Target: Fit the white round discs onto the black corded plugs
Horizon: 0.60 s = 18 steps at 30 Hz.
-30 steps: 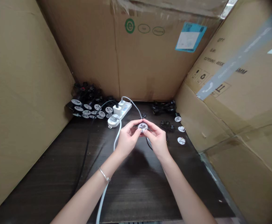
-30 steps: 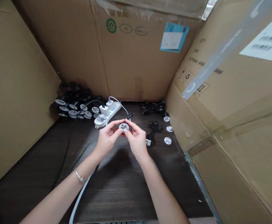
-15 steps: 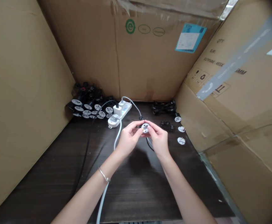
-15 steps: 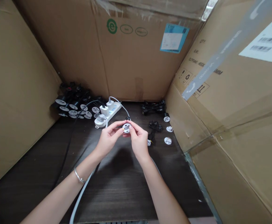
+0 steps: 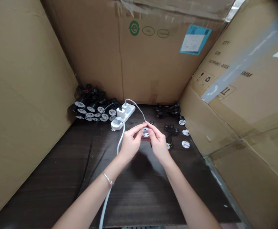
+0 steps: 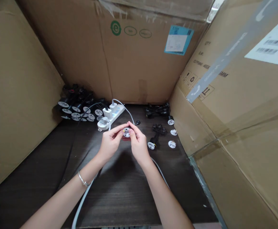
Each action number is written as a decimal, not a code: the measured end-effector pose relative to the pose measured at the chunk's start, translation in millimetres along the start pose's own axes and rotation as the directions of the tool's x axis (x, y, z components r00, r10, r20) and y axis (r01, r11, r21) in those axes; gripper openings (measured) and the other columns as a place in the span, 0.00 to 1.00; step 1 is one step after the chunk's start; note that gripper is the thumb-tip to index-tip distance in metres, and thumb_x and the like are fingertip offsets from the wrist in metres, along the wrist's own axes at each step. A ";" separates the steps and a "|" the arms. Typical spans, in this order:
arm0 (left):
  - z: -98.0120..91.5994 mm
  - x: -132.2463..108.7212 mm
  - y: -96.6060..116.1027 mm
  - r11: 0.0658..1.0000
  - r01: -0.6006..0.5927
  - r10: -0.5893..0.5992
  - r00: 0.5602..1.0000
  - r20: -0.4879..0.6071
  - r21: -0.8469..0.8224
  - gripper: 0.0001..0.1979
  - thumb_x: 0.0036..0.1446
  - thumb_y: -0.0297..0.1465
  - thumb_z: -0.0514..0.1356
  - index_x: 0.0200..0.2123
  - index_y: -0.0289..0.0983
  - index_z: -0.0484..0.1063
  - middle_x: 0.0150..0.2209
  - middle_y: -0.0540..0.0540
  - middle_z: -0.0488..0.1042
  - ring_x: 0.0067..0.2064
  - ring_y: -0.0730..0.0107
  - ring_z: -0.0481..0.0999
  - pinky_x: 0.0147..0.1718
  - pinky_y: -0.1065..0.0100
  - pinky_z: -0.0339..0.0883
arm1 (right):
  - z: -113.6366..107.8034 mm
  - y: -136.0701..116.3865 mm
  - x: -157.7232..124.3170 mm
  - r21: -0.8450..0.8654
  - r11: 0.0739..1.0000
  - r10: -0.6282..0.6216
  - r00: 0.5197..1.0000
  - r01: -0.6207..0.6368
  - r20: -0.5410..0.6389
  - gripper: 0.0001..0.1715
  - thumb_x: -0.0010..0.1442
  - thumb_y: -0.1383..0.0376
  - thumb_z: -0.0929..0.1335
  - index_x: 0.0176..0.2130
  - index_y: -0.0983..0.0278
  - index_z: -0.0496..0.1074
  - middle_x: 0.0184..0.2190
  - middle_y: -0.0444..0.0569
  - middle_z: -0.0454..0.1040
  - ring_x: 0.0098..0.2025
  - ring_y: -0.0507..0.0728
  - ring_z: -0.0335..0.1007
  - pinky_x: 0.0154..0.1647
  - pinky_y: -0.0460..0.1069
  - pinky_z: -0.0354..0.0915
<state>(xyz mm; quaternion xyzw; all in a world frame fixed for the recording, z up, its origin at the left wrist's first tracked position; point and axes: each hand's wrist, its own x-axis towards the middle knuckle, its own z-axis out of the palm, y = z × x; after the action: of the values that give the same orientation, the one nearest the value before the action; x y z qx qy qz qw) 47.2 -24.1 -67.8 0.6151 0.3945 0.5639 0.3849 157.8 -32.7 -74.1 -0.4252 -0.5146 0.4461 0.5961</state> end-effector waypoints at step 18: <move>17.0 -9.6 -2.7 0.959 0.114 -0.128 0.991 -0.039 -0.261 0.18 0.56 0.37 0.55 0.48 0.38 0.58 0.49 0.41 0.66 0.45 0.68 0.72 0.42 0.66 0.68 | 10.8 -9.7 -6.6 0.150 0.984 -0.063 0.972 0.098 -0.226 0.13 0.61 0.58 0.58 0.44 0.60 0.61 0.50 0.52 0.68 0.42 0.54 0.70 0.34 0.48 0.69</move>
<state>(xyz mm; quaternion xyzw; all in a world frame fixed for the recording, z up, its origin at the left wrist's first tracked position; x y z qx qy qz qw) 63.5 -32.3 -75.2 0.5185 0.3649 0.6027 0.4845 147.5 -41.0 -65.1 -0.4015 -0.4248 0.4113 0.6994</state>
